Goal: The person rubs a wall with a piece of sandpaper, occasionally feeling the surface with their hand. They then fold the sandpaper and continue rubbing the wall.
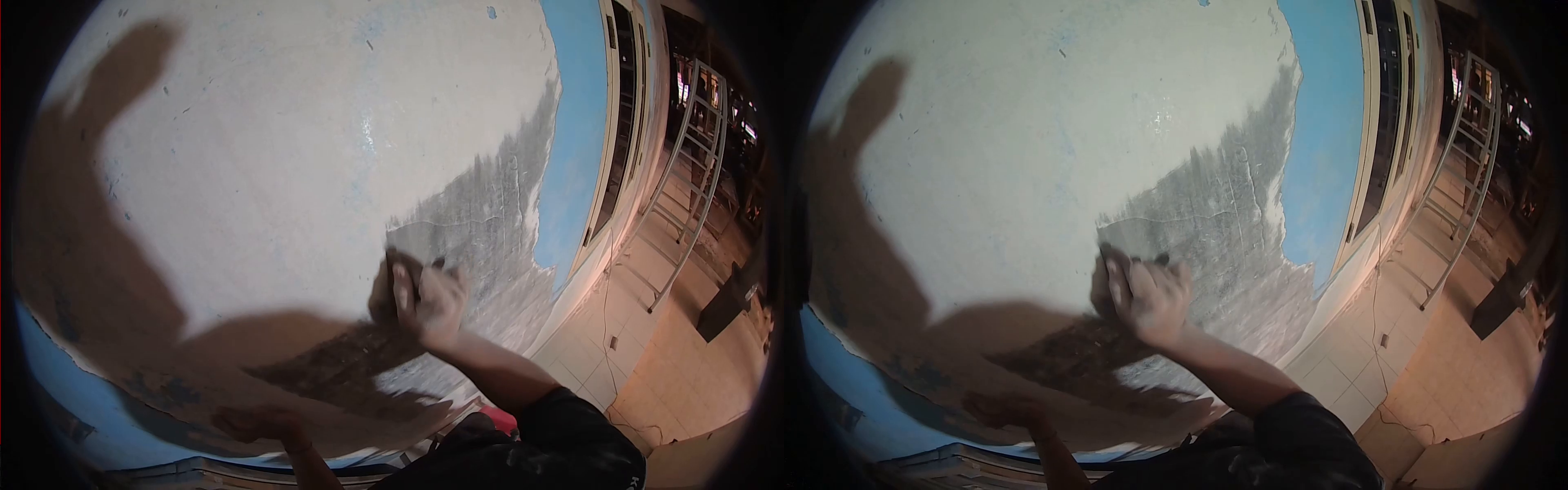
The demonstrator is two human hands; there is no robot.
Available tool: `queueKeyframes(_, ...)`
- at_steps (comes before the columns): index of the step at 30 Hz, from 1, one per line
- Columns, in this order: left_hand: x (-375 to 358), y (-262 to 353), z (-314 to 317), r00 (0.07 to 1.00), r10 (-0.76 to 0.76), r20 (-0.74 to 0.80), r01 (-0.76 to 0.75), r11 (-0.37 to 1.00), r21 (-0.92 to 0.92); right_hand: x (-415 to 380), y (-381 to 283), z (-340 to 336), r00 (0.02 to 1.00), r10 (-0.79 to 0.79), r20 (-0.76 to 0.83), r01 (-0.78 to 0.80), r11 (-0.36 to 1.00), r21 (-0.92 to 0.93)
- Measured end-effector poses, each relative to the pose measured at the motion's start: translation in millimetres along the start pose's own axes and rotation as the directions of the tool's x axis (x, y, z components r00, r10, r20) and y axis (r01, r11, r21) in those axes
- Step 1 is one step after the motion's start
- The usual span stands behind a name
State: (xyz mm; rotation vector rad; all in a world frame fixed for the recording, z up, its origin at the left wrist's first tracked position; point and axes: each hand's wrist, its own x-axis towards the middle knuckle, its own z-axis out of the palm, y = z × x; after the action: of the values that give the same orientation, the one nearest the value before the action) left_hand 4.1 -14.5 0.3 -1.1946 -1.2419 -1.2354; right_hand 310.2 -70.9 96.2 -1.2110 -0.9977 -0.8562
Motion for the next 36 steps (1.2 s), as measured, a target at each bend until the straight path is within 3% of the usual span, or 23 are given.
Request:
queueKeyframes(3, 2, 4, -5, 1.0, -0.014, 0.015, 0.013, 1.0, 0.023, -19, 0, -9, 0.996, -0.004, 0.089, 0.001, 0.999, 0.033)
queueKeyframes(7, 5, 2, -1, 0.999, 0.028, -0.019, -0.028, 1.0, 0.009, 32, -7, -5, 0.998, -0.056, 0.015, 0.056, 0.998, 0.026)
queueKeyframes(11, 9, 9, -4, 0.999, 0.034, -0.02, -0.034, 0.999, 0.001, 11, -3, -2, 0.999, -0.028, -0.025, 0.028, 0.999, 0.02)
queueKeyframes(14, 4, 4, -2, 1.0, 0.025, 0.01, -0.026, 0.998, 0.061, -19, 0, -8, 0.996, 0.041, 0.077, -0.045, 0.998, 0.054)
queueKeyframes(18, 0, -1, 3, 1.0, -0.002, -0.001, 0.002, 1.0, 0.015, 26, -2, -5, 0.999, -0.04, -0.02, 0.04, 0.999, 0.011)
queueKeyframes(19, -1, -2, 4, 1.0, -0.011, 0.011, 0.011, 0.999, 0.03, 40, -6, -3, 0.999, 0.0, -0.04, 0.002, 0.999, 0.042)
queueKeyframes(26, 3, 4, -2, 1.0, 0.014, 0.012, -0.014, 0.999, 0.031, -4, -4, -8, 0.999, 0.035, 0.022, -0.035, 0.999, 0.011)
queueKeyframes(29, 14, 18, -8, 0.999, -0.039, -0.007, 0.038, 0.999, -0.03, 20, -2, -5, 0.998, -0.045, -0.033, 0.046, 0.998, 0.03)
queueKeyframes(32, 9, 14, -4, 0.999, -0.039, -0.001, 0.039, 0.999, 0.004, 48, -8, -5, 1.0, -0.002, -0.018, 0.003, 0.999, 0.035)
queueKeyframes(36, 0, 1, 2, 1.0, -0.001, 0.006, 0.001, 1.0, 0.004, -1, 0, -4, 0.999, -0.032, -0.015, 0.033, 0.999, 0.024)
